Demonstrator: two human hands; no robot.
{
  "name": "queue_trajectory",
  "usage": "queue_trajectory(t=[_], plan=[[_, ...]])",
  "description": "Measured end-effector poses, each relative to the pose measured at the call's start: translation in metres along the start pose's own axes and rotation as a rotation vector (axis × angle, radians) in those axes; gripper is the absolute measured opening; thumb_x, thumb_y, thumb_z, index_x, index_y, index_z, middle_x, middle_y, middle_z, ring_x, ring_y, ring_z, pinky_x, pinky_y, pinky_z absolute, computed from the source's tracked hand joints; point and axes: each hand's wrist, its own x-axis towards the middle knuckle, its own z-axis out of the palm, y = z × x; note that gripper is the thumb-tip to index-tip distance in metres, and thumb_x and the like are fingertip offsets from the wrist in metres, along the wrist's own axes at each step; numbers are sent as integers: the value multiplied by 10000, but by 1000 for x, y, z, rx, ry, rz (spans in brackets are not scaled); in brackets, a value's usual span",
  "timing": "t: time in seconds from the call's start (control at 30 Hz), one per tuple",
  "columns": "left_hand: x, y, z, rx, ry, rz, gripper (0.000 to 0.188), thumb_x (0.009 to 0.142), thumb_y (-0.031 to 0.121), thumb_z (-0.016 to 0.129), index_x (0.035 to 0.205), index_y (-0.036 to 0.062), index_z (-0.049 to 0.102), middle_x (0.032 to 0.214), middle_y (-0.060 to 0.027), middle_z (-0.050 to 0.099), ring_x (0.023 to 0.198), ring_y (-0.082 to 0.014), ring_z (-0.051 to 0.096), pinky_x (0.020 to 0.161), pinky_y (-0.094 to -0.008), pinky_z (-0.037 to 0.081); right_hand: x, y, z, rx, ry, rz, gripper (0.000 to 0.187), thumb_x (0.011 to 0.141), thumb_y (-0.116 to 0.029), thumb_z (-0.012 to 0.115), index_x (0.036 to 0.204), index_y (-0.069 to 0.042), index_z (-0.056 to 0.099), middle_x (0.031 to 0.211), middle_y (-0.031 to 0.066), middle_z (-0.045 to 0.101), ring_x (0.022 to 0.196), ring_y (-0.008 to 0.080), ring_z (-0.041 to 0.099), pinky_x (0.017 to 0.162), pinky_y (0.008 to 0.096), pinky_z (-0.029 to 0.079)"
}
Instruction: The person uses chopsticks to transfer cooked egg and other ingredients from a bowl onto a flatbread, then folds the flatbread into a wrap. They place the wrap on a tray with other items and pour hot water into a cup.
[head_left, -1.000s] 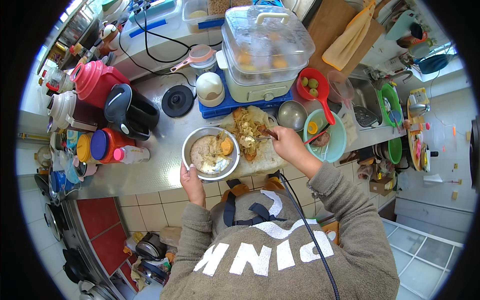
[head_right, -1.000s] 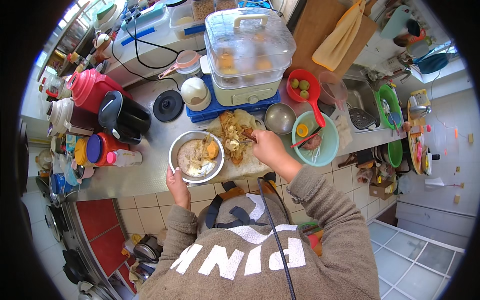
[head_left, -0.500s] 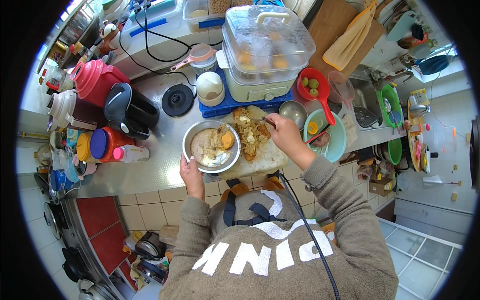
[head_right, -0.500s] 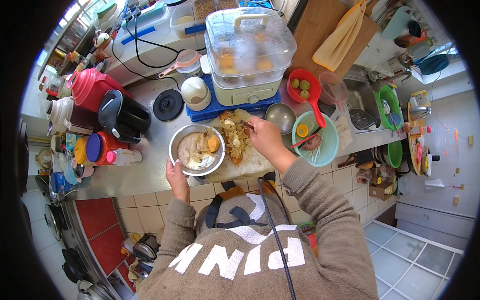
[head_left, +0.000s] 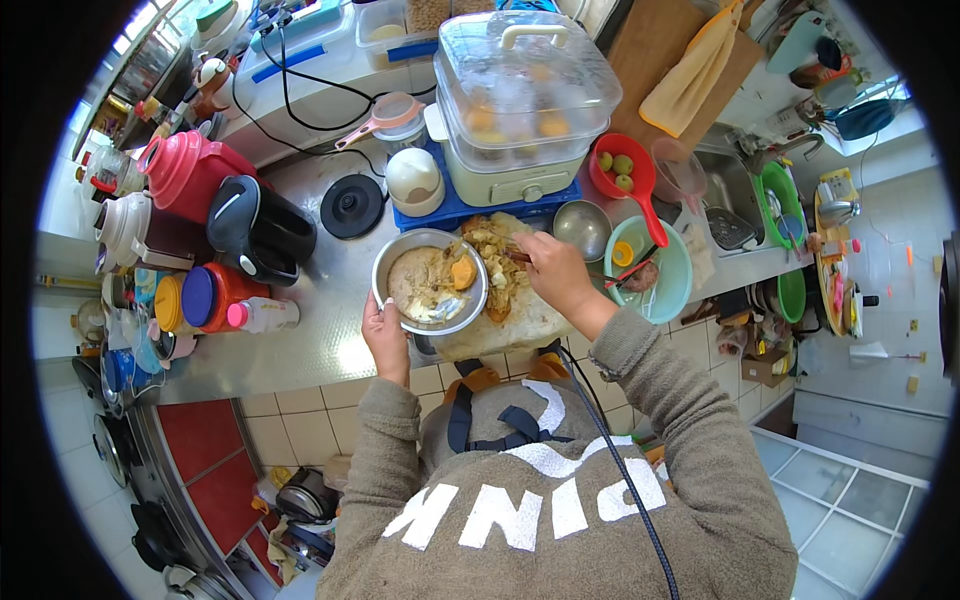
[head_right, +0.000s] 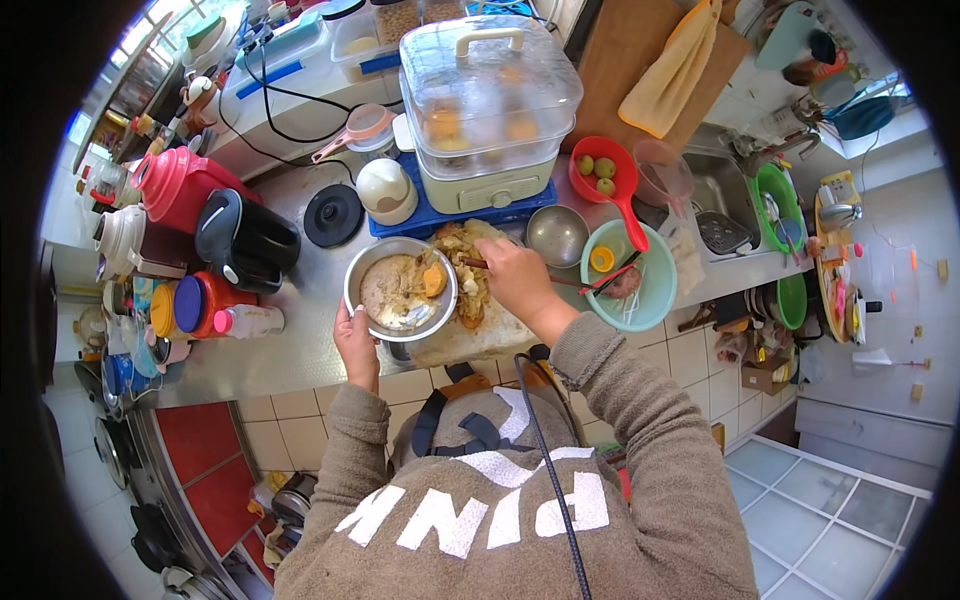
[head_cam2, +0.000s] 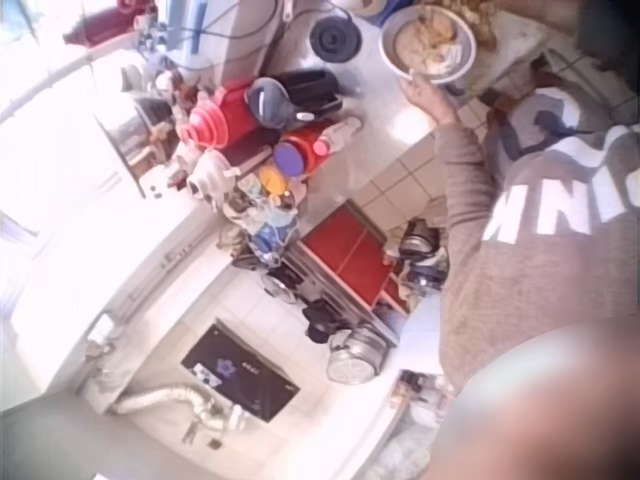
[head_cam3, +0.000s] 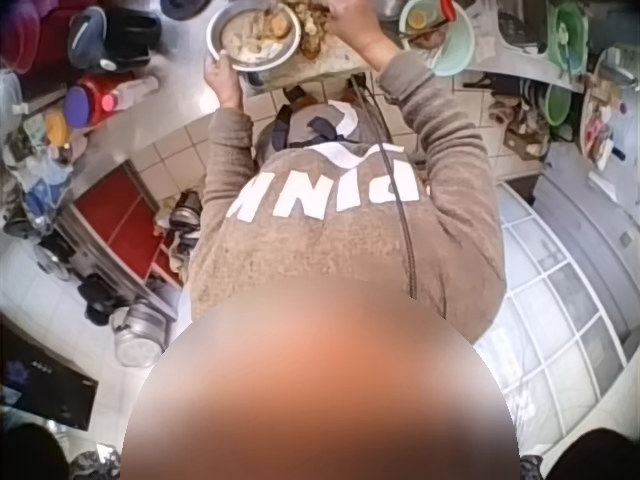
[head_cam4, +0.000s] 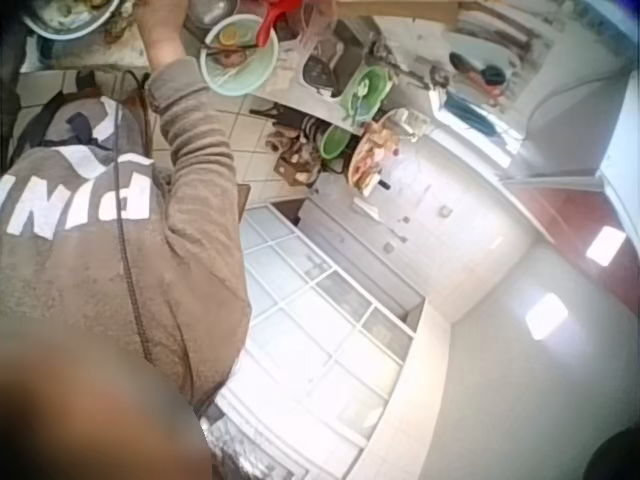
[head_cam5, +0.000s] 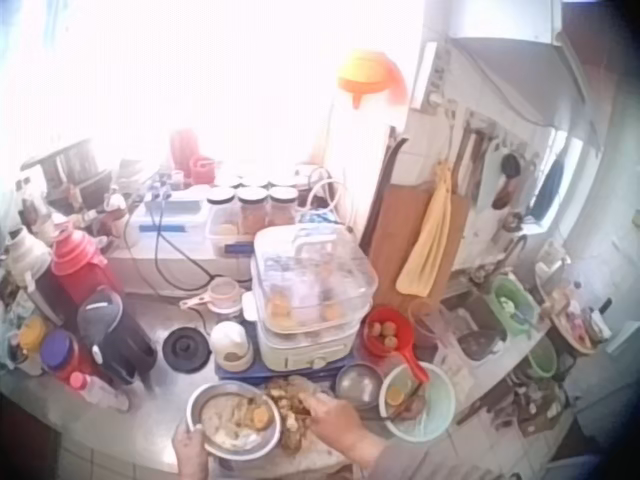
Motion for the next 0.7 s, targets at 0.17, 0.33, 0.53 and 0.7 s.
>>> queue_trajectory(t=[0.17, 0.33, 0.53, 0.7], plan=[[0, 1, 0, -5, 9, -10, 436, 1002, 68, 484, 1429, -5, 433, 869, -28, 676, 553, -23, 525, 456, -181, 409, 2, 2, -1, 31, 39, -1, 346, 766, 8, 603, 1103, -61, 639, 858, 135, 644, 775, 342, 657, 661, 431, 541], [0, 1, -3, 18, 6, -10, 438, 998, 67, 486, 1428, -2, 436, 872, -30, 677, 546, -24, 528, 445, -181, 410, 2, 4, -2, 27, -5, 1, 399, 750, 22, 603, 1137, -67, 639, 894, 123, 632, 779, 343, 636, 664, 432, 533], [-2, 1, -4, 37, 14, -22, 438, 993, 61, 484, 1424, -4, 443, 881, -31, 676, 545, -24, 527, 440, -180, 404, -3, 6, -1, 11, -12, -4, 413, 731, 19, 613, 1133, -73, 641, 868, 129, 623, 762, 340, 645, 652, 430, 537], [0, -1, -6, 16, 21, -27, 437, 992, 59, 483, 1420, -14, 443, 902, -33, 675, 555, -25, 530, 454, -179, 411, -7, 10, -6, 28, -24, 3, 426, 729, 17, 614, 1144, -74, 644, 890, 127, 627, 770, 342, 643, 659, 428, 537]])
